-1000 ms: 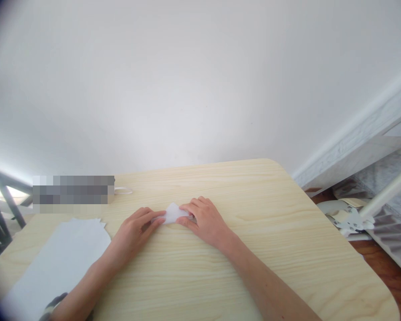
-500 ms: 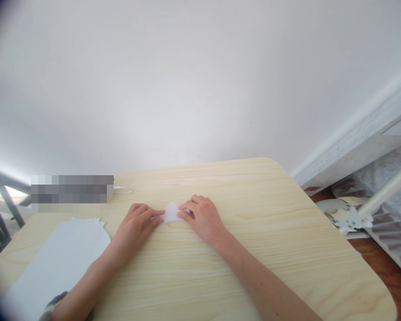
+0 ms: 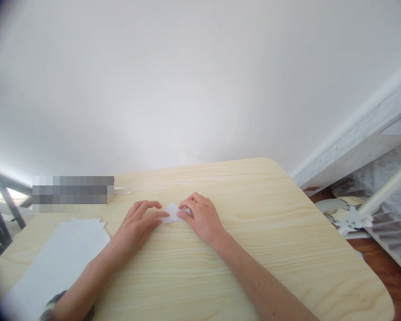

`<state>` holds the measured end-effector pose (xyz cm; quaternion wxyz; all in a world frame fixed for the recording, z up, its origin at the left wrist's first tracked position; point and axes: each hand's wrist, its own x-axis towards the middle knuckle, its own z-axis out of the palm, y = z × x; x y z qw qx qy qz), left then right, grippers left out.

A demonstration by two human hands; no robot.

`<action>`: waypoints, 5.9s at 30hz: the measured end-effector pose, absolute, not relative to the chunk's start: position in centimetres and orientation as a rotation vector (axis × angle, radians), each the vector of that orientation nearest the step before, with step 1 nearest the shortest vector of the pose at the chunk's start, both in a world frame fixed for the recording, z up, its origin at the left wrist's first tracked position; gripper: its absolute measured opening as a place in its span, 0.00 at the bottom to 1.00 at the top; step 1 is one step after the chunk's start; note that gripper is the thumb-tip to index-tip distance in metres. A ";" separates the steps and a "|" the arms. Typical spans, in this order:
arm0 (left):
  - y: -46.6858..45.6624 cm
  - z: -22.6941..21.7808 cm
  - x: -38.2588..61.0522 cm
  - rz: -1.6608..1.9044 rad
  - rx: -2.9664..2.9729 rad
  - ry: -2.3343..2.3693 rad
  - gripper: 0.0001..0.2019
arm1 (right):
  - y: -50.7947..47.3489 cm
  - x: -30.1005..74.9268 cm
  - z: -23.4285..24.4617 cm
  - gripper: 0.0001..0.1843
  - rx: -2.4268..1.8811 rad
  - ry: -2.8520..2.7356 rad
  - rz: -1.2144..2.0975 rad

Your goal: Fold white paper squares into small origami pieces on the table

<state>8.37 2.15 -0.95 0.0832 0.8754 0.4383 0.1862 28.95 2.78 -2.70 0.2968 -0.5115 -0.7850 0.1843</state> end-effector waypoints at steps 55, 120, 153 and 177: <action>1.3 0.7 9.4 1.182 2.624 0.888 0.10 | 1.1 28.1 -1.4 0.07 -0.753 -2.273 -0.007; 1.4 0.1 8.5 0.999 2.621 1.037 0.05 | 1.1 28.1 -1.4 0.05 -0.892 -2.287 0.036; 1.8 -0.4 7.3 0.995 2.547 1.031 0.05 | 1.6 29.2 -1.5 0.06 -0.894 -2.266 0.142; 1.8 -0.3 7.8 0.995 2.570 0.937 0.05 | 2.0 29.8 -1.3 0.06 -0.866 -2.256 0.199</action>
